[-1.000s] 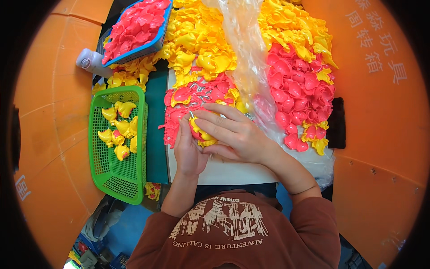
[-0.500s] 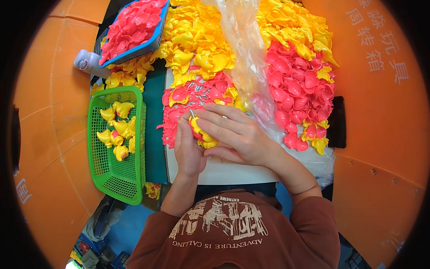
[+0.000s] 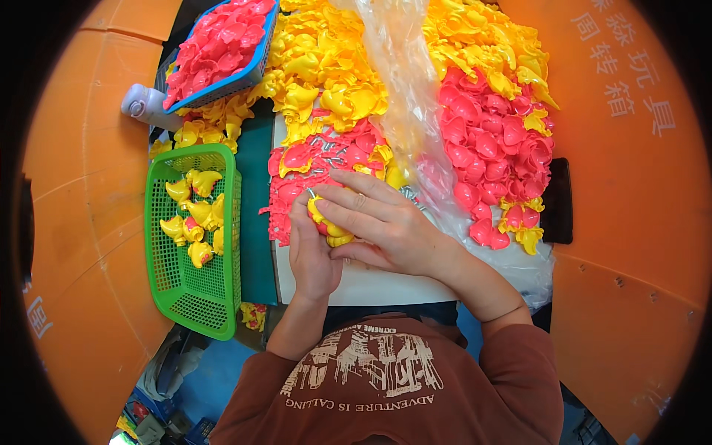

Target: Assembling small plastic toy stars by joining yellow and pink components and placing them into a basket.

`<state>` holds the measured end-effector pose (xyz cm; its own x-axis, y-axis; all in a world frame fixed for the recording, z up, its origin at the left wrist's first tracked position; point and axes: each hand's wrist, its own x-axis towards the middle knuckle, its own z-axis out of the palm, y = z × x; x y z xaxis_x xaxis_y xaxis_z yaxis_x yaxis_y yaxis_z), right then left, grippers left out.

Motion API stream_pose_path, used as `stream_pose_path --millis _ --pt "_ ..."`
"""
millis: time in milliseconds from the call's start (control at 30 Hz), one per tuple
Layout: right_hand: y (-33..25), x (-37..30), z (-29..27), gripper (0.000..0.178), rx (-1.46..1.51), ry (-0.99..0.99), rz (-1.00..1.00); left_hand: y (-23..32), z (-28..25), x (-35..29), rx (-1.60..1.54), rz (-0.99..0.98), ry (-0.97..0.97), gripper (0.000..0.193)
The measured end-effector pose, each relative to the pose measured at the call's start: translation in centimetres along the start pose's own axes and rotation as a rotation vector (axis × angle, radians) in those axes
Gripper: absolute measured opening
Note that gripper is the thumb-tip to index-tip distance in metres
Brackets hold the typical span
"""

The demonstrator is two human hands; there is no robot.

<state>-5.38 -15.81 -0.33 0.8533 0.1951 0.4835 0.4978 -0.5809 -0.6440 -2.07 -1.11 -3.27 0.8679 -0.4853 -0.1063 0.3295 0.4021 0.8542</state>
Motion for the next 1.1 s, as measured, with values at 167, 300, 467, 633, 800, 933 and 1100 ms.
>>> stream_pose_path --millis 167,300,467,633,800,933,1100 --pt "0.0 0.0 0.8 0.058 0.243 0.191 0.168 0.6 -0.3 0.5 -0.115 -0.065 -0.144 0.042" --pt "0.7 -0.8 0.6 0.044 0.957 0.283 0.518 0.2 -0.6 0.7 -0.148 0.048 -0.176 0.049" --pt "0.8 -1.0 0.8 0.035 0.859 0.224 0.448 0.1 -0.7 0.6 -0.078 0.148 -0.196 0.051" --pt "-0.4 -0.9 2.9 0.029 0.866 0.454 0.472 -0.7 -0.2 0.4 0.036 0.24 -0.111 0.055" --pt "-1.9 -1.2 7.7 0.033 0.532 0.612 0.533 -2.3 -0.5 -0.9 0.063 0.242 0.034 0.05" --pt "1.2 -2.0 9.4 0.034 0.355 0.629 0.499 -2.9 -0.8 -1.1 -0.073 0.073 0.131 0.041" --pt "0.4 0.5 8.3 0.045 0.416 0.182 0.697 -2.6 -3.7 -0.5 -0.022 0.162 0.259 0.036"
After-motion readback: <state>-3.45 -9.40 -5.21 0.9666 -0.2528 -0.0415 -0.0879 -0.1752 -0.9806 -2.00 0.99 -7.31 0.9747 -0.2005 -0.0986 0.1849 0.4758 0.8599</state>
